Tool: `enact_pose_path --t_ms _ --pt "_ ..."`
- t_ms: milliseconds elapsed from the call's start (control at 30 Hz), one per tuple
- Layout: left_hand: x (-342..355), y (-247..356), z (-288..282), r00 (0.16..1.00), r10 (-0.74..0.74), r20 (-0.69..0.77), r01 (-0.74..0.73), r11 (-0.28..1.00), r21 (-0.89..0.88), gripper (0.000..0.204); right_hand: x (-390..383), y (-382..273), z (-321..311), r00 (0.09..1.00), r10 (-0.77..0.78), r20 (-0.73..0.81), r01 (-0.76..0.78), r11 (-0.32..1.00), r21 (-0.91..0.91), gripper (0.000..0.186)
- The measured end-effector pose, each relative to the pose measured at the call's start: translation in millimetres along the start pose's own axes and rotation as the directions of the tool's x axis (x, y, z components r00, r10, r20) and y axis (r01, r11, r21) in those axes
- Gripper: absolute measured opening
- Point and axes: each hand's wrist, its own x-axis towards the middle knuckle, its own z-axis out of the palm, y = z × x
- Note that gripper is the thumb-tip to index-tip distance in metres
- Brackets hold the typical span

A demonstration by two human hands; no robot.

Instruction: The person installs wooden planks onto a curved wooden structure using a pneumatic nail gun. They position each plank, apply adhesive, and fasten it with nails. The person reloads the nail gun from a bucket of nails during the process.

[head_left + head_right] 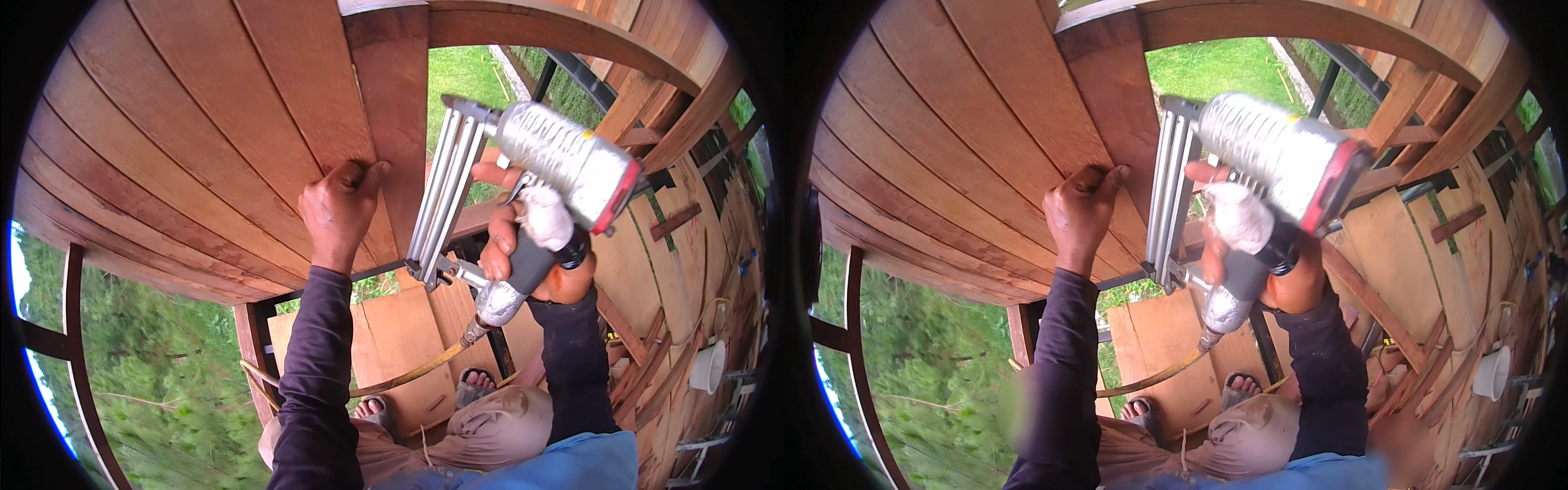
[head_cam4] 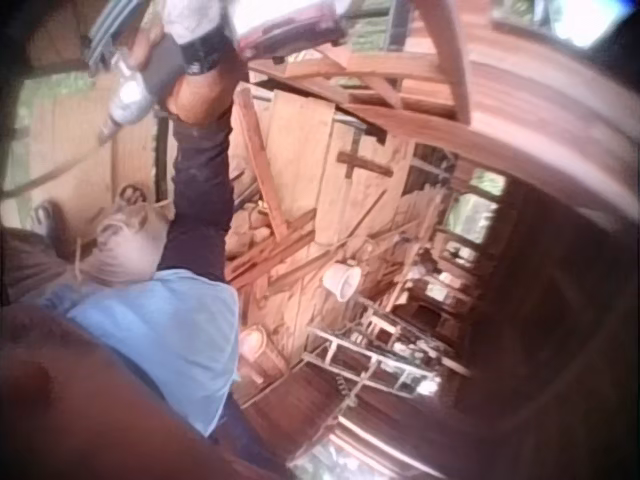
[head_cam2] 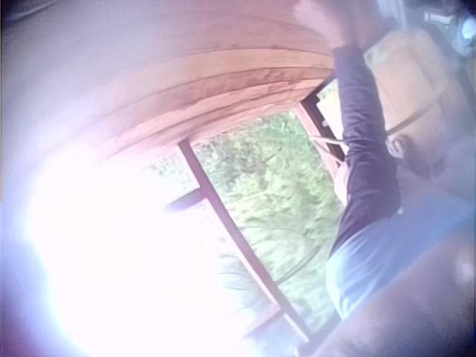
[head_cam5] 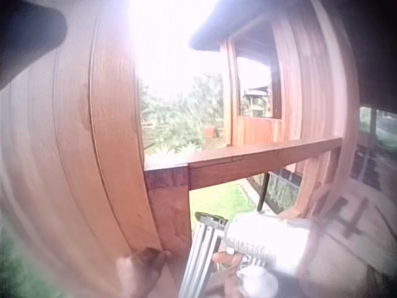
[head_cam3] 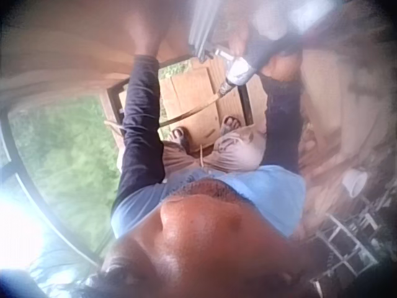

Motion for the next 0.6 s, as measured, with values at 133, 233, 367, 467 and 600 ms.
enact_pose_path --t_ms 133,233,367,467,600 --pt "0.0 6.7 -3.1 0.999 -0.042 -0.016 0.041 0.999 -0.032 0.024 -15.3 29.6 -17.5 0.997 0.053 -0.062 -0.056 0.997 -0.055 0.092" --pt "-0.5 5.4 -0.4 0.999 -0.041 -0.009 0.040 0.999 -0.036 0.025 -21.8 53.3 -16.8 0.980 0.139 -0.142 -0.141 0.990 -0.001 0.088" --pt "-1.1 5.7 1.8 0.999 -0.047 -0.015 0.047 0.999 -0.024 0.027 -36.1 80.1 -24.8 0.935 0.172 -0.311 -0.152 0.985 0.086 0.067" --pt "-0.4 5.3 1.0 0.999 -0.036 -0.033 0.035 0.999 -0.018 0.028 -42.5 97.2 -30.7 0.846 0.188 -0.500 -0.194 0.980 0.040 0.040" --pt "-0.3 7.2 -0.7 0.998 -0.054 -0.025 0.053 0.998 -0.034 0.027 -63.0 125.3 -55.9 0.769 0.226 -0.598 -0.261 0.965 0.029 0.026"
